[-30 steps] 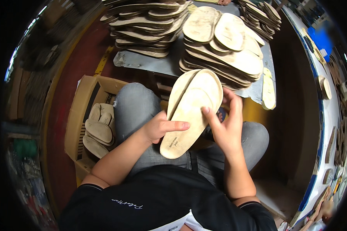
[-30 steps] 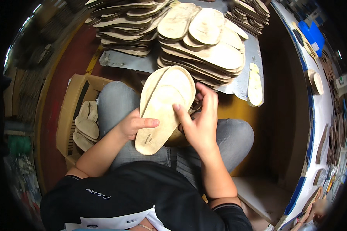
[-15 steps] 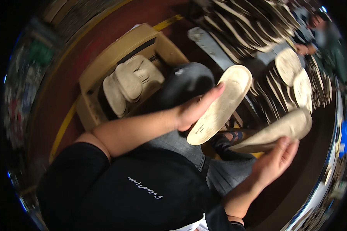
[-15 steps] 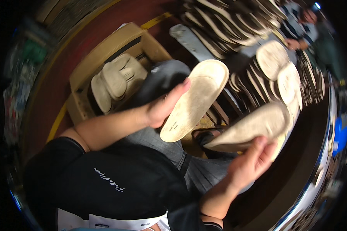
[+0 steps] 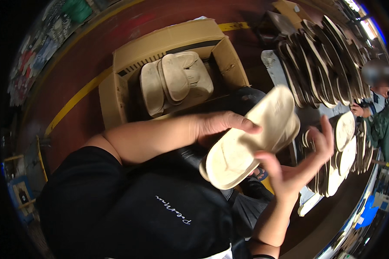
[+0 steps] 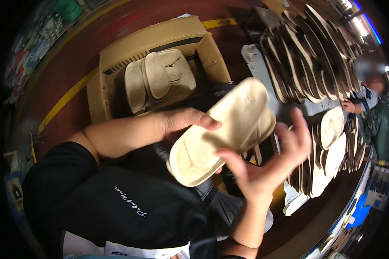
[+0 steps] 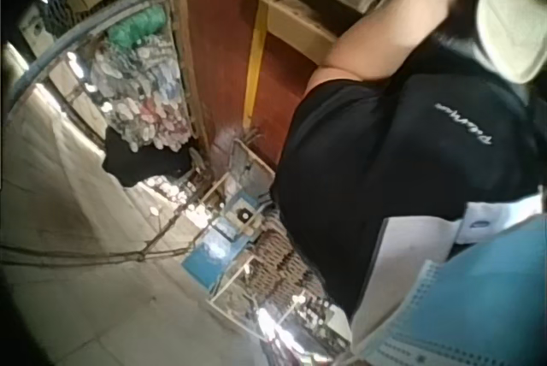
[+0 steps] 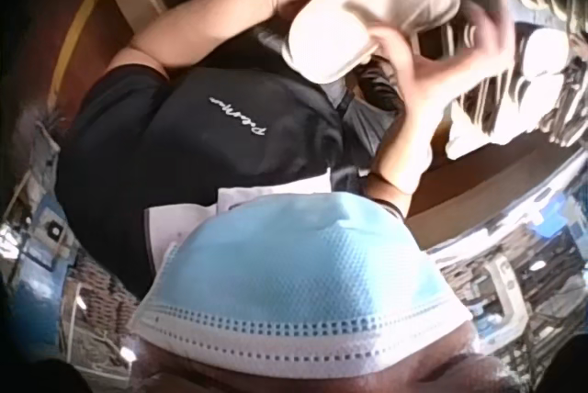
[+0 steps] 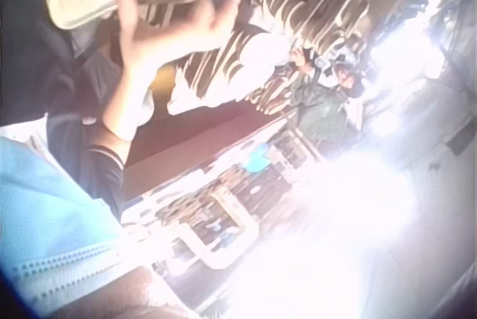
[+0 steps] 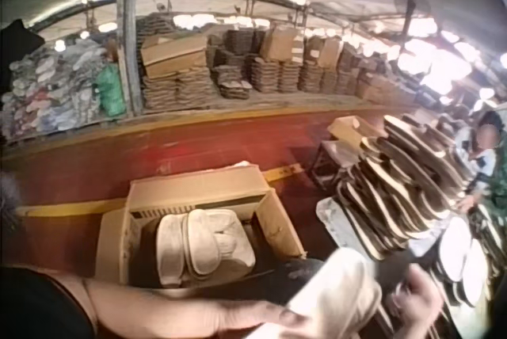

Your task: The person sits on the floor and repeatedly picks up pairs of shoe insoles from a cardboard box, inspects them by turning them over, and places them onto a growing stack on a nearby table. The process continues with multiple insoles handled one at a time.

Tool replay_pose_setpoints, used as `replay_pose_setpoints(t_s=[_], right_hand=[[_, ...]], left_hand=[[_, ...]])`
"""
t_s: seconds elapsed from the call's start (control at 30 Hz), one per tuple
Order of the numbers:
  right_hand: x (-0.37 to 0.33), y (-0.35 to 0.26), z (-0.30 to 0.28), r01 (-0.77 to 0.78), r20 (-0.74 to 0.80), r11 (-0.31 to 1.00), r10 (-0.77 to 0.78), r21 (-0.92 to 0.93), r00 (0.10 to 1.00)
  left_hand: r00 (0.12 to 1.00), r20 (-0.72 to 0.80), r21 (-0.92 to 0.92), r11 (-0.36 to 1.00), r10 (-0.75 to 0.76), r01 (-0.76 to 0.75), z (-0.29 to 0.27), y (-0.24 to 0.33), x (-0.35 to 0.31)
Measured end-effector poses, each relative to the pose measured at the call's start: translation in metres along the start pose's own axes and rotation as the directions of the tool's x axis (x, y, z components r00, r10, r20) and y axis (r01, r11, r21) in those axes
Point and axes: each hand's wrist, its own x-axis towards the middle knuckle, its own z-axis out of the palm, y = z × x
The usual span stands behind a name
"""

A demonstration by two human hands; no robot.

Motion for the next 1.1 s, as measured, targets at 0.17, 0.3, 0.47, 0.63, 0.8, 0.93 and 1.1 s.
replay_pose_setpoints(t_s=[0.17, 0.3, 0.47, 0.63, 0.8, 0.93, 1.1], right_hand=[[-0.054, 0.032, 0.011, -0.486, -0.130, 0.754, 0.590, 0.442, 0.797], [-0.100, 0.036, 0.006, -0.638, 0.025, 0.646, 0.694, 0.419, 0.719], [-0.155, 0.041, -0.021, -0.782, 0.103, 0.491, 0.819, 0.383, 0.564], [-0.185, 0.032, -0.035, -0.833, 0.039, 0.430, 0.881, 0.347, 0.471], [-0.180, 0.027, -0.038, -0.885, 0.073, 0.402, 0.900, 0.236, 0.429], [-0.187, 0.027, -0.051, -0.918, 0.013, 0.388, 0.921, 0.080, 0.390], [-0.177, 0.039, -0.061, -0.875, -0.042, 0.484, 0.875, 0.030, 0.483]], left_hand=[[0.923, -0.337, 0.386, 0.921, 0.187, -0.046, -0.034, 0.101, -0.045], [0.790, -0.308, 0.951, 0.135, 0.530, 0.279, -0.116, 0.192, -0.056], [0.888, -0.353, 0.736, -0.498, 0.294, 0.457, -0.194, 0.229, 0.010], [0.922, -0.381, 0.535, -0.798, 0.065, 0.277, -0.246, 0.180, 0.095], [0.822, -0.546, 0.477, -0.867, -0.164, 0.144, -0.348, 0.159, 0.103], [0.645, -0.756, 0.366, -0.888, -0.109, 0.278, -0.308, 0.114, 0.118], [0.542, -0.836, 0.331, -0.864, -0.082, 0.379, -0.253, 0.133, 0.091]])
